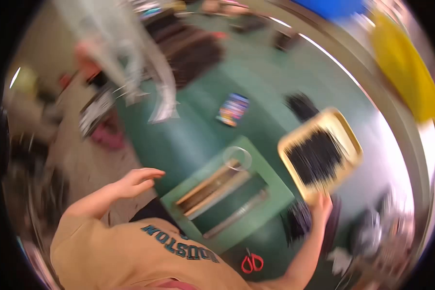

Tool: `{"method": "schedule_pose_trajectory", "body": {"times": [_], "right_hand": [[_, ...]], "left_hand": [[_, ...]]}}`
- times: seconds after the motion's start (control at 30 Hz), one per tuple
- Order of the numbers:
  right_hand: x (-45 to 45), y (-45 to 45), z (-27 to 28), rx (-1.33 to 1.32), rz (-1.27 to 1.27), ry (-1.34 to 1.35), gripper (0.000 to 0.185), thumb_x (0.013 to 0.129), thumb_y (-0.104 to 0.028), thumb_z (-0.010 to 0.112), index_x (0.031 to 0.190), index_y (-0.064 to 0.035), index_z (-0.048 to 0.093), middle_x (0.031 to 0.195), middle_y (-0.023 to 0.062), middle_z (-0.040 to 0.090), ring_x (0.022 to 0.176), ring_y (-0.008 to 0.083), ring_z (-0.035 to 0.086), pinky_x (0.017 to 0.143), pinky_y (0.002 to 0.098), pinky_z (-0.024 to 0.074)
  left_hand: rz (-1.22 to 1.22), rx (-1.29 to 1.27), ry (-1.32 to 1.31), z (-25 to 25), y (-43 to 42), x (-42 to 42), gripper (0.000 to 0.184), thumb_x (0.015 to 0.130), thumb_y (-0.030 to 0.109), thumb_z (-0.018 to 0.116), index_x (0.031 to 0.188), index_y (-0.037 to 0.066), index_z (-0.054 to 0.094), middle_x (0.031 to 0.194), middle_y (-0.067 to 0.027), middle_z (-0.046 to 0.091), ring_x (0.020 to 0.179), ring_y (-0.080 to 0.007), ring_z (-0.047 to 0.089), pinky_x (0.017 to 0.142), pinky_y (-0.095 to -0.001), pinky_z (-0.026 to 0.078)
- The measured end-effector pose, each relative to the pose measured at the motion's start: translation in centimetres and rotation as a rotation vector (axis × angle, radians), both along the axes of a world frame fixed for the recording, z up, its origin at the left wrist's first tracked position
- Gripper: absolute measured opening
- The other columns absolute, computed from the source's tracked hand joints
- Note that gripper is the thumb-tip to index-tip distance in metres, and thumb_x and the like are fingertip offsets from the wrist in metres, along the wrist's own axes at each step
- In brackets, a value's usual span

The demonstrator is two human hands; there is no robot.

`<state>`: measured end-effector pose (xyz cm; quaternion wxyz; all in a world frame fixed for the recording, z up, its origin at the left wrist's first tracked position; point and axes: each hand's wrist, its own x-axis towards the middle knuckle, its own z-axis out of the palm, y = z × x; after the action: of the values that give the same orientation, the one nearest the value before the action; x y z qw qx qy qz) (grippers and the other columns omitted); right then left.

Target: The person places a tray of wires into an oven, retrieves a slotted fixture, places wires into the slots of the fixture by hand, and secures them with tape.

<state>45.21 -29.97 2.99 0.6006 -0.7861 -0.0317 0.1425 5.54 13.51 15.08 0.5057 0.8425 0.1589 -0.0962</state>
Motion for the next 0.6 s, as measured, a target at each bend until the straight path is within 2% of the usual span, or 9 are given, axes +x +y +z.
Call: {"method": "schedule_pose_trajectory", "body": {"times": [0.03, 0.1, 0.13, 0.27, 0.37, 0.43, 0.47, 0.57, 0.6], "right_hand": [[-1.4, 1.4, 1.3, 0.108, 0.039, -0.084, 0.016, 0.096, -0.016, 0.051, 0.099, -0.0015, 0.059, 0.074, 0.0032, 0.062, 0.056, 0.0099, 0.056, 0.047, 0.0235, 0.0438], [-2.4, 1.7, 3.0, 0.01, 0.213, 0.028, 0.015, 0.097, -0.016, 0.049, 0.1, -0.0033, 0.056, 0.072, 0.0025, 0.059, 0.048, 0.0065, 0.05, 0.037, 0.0196, 0.0343], [-5.0, 3.9, 6.1, -0.145, 0.271, -0.023, 0.016, 0.097, -0.017, 0.048, 0.102, -0.0033, 0.056, 0.073, 0.0025, 0.059, 0.044, 0.0072, 0.048, 0.035, 0.0201, 0.0337], [-11.5, 8.7, 7.0, -0.082, 0.449, 0.074, 0.019, 0.096, -0.02, 0.05, 0.099, -0.0015, 0.052, 0.071, 0.0035, 0.057, 0.042, 0.0082, 0.047, 0.037, 0.0203, 0.0375], [-20.7, 15.3, 11.4, -0.07, 0.607, 0.108, 0.018, 0.096, -0.019, 0.051, 0.099, -0.0013, 0.053, 0.072, 0.0035, 0.058, 0.044, 0.0083, 0.049, 0.038, 0.0211, 0.0389], [-24.8, 19.2, 11.5, -0.102, 0.866, 0.16, 0.016, 0.096, -0.018, 0.051, 0.098, -0.0018, 0.053, 0.07, 0.0033, 0.058, 0.048, 0.0089, 0.053, 0.038, 0.0221, 0.0401], [-27.0, 21.5, 11.3, -0.087, 0.915, 0.148, 0.016, 0.096, -0.018, 0.051, 0.098, -0.0018, 0.053, 0.07, 0.0033, 0.058, 0.048, 0.0089, 0.053, 0.038, 0.0221, 0.0401], [-36.8, 29.4, 9.5, -0.106, 1.058, 0.005, 0.025, 0.095, -0.022, 0.054, 0.097, 0.003, 0.058, 0.075, 0.005, 0.057, 0.067, 0.0114, 0.047, 0.057, 0.0284, 0.0401], [-40.6, 33.0, 8.7, -0.068, 1.095, 0.009, 0.025, 0.095, -0.022, 0.054, 0.097, 0.003, 0.058, 0.075, 0.005, 0.057, 0.067, 0.0114, 0.047, 0.057, 0.0284, 0.0401]], "left_hand": [[0.233, -0.232, 0.002, -0.5, -1.4, -2.6, 0.04, 0.1, 0.023, 0.044, 0.134, 0.003, 0.045, 0.131, -0.0148, 0.054, 0.121, -0.0252, 0.052, 0.101, -0.0375, 0.042], [0.549, -0.507, -0.032, 0.3, -4.1, -6.6, 0.041, 0.102, 0.031, 0.041, 0.133, 0.006, 0.048, 0.129, -0.0137, 0.054, 0.115, -0.0232, 0.055, 0.096, -0.0357, 0.046], [0.659, -0.503, -0.064, 1.0, -5.3, -8.1, 0.041, 0.102, 0.031, 0.041, 0.133, 0.006, 0.048, 0.129, -0.0137, 0.054, 0.115, -0.0232, 0.055, 0.096, -0.0357, 0.046], [0.839, -0.752, -0.221, 2.5, -8.3, -10.6, 0.051, 0.102, 0.038, 0.038, 0.143, 0.009, 0.033, 0.133, -0.0162, 0.049, 0.118, -0.0258, 0.053, 0.097, -0.039, 0.046], [0.891, -0.918, -0.315, 3.1, -6.4, -13.7, 0.057, 0.102, 0.039, 0.036, 0.148, 0.009, 0.022, 0.138, -0.0165, 0.045, 0.121, -0.0262, 0.051, 0.098, -0.0418, 0.045], [0.869, -1.071, -0.353, 3.5, -4.5, -16.8, 0.064, 0.102, 0.044, 0.033, 0.152, 0.012, 0.009, 0.142, -0.0152, 0.04, 0.124, -0.026, 0.048, 0.098, -0.0445, 0.044], [0.905, -1.047, -0.389, 3.5, -3.2, -19.0, 0.064, 0.102, 0.044, 0.033, 0.152, 0.012, 0.009, 0.142, -0.0152, 0.04, 0.124, -0.026, 0.048, 0.098, -0.0445, 0.044], [1.075, -0.881, -0.39, 2.6, 1.7, -28.7, 0.068, 0.101, 0.046, 0.036, 0.151, 0.009, 0.01, 0.144, -0.0127, 0.04, 0.127, -0.0236, 0.044, 0.102, -0.0413, 0.041], [1.118, -0.815, -0.439, 1.9, 3.7, -32.7, 0.066, 0.101, 0.045, 0.037, 0.15, 0.009, 0.013, 0.142, -0.012, 0.041, 0.126, -0.0218, 0.044, 0.102, -0.039, 0.04]]}}
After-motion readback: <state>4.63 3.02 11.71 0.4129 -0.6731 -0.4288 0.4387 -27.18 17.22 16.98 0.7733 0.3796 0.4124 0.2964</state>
